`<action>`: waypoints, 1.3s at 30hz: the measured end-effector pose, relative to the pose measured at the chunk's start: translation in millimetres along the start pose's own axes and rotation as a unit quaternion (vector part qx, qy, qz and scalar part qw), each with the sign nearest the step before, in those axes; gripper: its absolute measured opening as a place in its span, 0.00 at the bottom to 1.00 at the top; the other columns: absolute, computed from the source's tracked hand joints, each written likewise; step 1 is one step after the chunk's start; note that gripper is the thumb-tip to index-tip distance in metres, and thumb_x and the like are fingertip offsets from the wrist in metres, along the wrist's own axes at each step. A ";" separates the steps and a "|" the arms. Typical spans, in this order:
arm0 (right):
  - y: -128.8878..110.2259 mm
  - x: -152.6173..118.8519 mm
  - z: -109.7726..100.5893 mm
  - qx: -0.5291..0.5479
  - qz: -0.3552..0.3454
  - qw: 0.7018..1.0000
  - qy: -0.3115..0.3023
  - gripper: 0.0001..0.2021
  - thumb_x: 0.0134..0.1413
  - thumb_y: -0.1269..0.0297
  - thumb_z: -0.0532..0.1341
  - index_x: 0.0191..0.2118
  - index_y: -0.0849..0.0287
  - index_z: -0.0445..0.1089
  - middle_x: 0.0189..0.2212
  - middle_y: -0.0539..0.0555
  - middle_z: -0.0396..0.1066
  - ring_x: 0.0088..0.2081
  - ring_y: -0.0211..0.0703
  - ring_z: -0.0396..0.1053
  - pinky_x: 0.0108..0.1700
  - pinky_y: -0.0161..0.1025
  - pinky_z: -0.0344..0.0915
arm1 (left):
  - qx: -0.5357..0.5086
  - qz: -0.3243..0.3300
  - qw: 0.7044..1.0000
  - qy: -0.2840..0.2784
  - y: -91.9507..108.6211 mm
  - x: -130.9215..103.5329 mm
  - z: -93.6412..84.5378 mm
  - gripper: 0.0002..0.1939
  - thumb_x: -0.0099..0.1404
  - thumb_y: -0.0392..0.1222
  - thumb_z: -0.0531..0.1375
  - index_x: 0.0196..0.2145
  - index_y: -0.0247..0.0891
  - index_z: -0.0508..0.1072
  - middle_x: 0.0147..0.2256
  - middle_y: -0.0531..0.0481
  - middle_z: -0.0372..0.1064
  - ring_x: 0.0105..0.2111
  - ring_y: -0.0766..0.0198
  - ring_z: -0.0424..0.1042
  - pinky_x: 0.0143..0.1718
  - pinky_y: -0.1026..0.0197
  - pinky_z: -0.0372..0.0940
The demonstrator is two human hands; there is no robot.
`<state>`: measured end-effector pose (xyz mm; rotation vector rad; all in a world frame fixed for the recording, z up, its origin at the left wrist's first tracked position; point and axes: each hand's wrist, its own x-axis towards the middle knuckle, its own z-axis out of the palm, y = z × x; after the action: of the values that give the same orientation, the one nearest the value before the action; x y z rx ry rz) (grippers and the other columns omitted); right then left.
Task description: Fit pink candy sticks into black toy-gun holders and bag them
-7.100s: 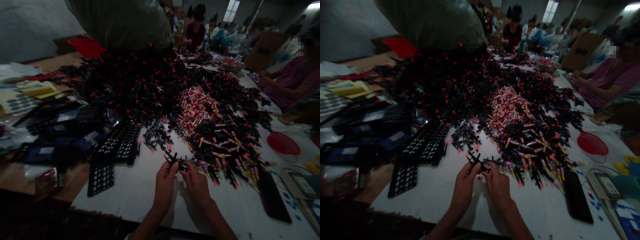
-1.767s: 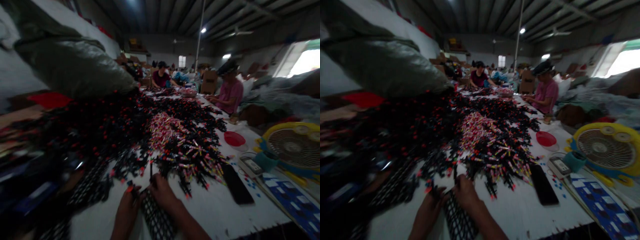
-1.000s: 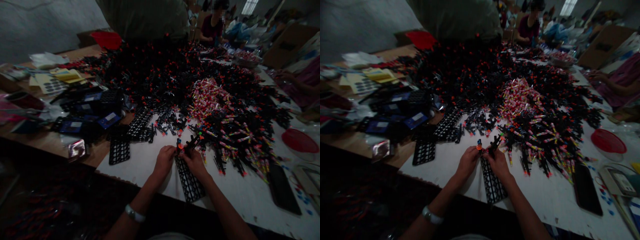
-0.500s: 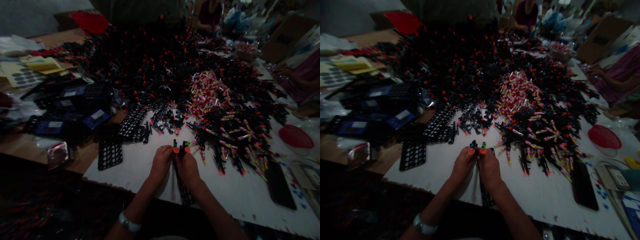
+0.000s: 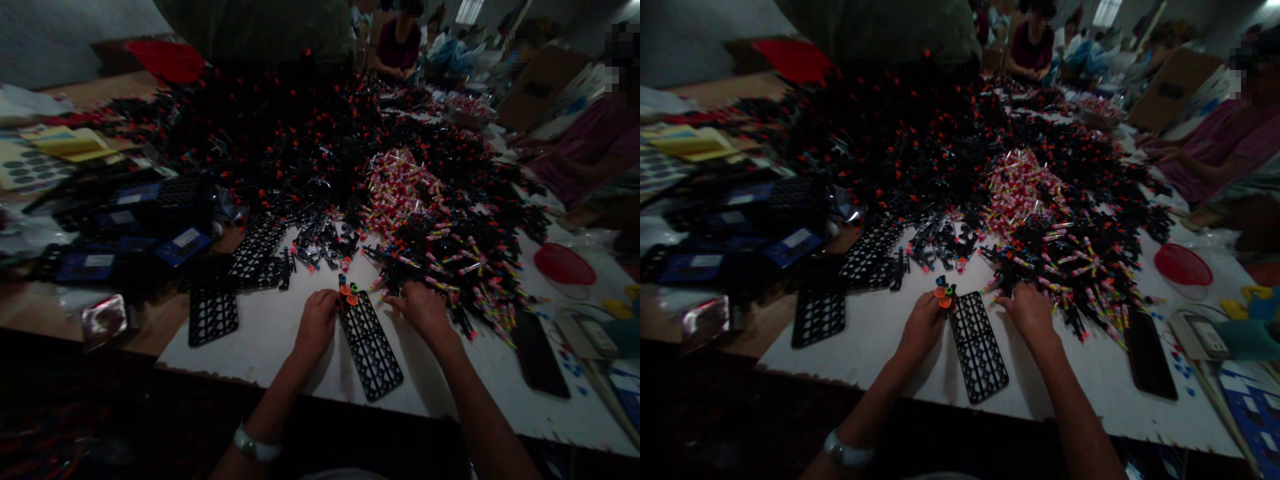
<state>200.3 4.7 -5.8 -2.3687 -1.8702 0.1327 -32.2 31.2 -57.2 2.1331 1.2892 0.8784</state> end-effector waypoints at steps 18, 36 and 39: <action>-65.9 -3.4 46.0 0.476 0.002 0.879 -0.011 0.11 0.55 0.54 0.55 0.37 0.57 0.63 0.19 0.47 0.67 0.20 0.40 0.68 0.25 0.35 0.65 | 0.021 0.010 0.998 -0.056 5.2 -3.0 -4.0 0.17 0.58 0.40 0.61 0.46 0.37 0.67 0.42 0.44 0.69 0.45 0.53 0.65 0.47 0.49 0.60; -7.4 41.9 -5.1 0.020 -0.015 0.994 0.110 0.05 0.57 0.69 0.57 0.38 0.62 0.67 0.42 0.62 0.65 0.39 0.49 0.68 0.36 0.40 0.65 | 0.026 0.004 0.998 -0.060 7.2 -3.2 -5.0 0.18 0.58 0.40 0.63 0.46 0.37 0.67 0.43 0.44 0.68 0.46 0.53 0.64 0.48 0.50 0.60; -14.3 11.9 3.5 0.248 -0.008 0.963 0.103 0.07 0.58 0.63 0.56 0.40 0.61 0.65 0.37 0.59 0.69 0.35 0.46 0.70 0.35 0.41 0.67 | 0.012 0.018 0.998 -0.065 4.9 -4.8 -5.3 0.17 0.61 0.39 0.60 0.48 0.37 0.66 0.45 0.44 0.68 0.47 0.54 0.64 0.49 0.50 0.59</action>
<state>188.8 19.6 -7.1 -1.9447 -1.5397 0.3015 -34.9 25.2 -51.5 2.1996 1.2046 0.7287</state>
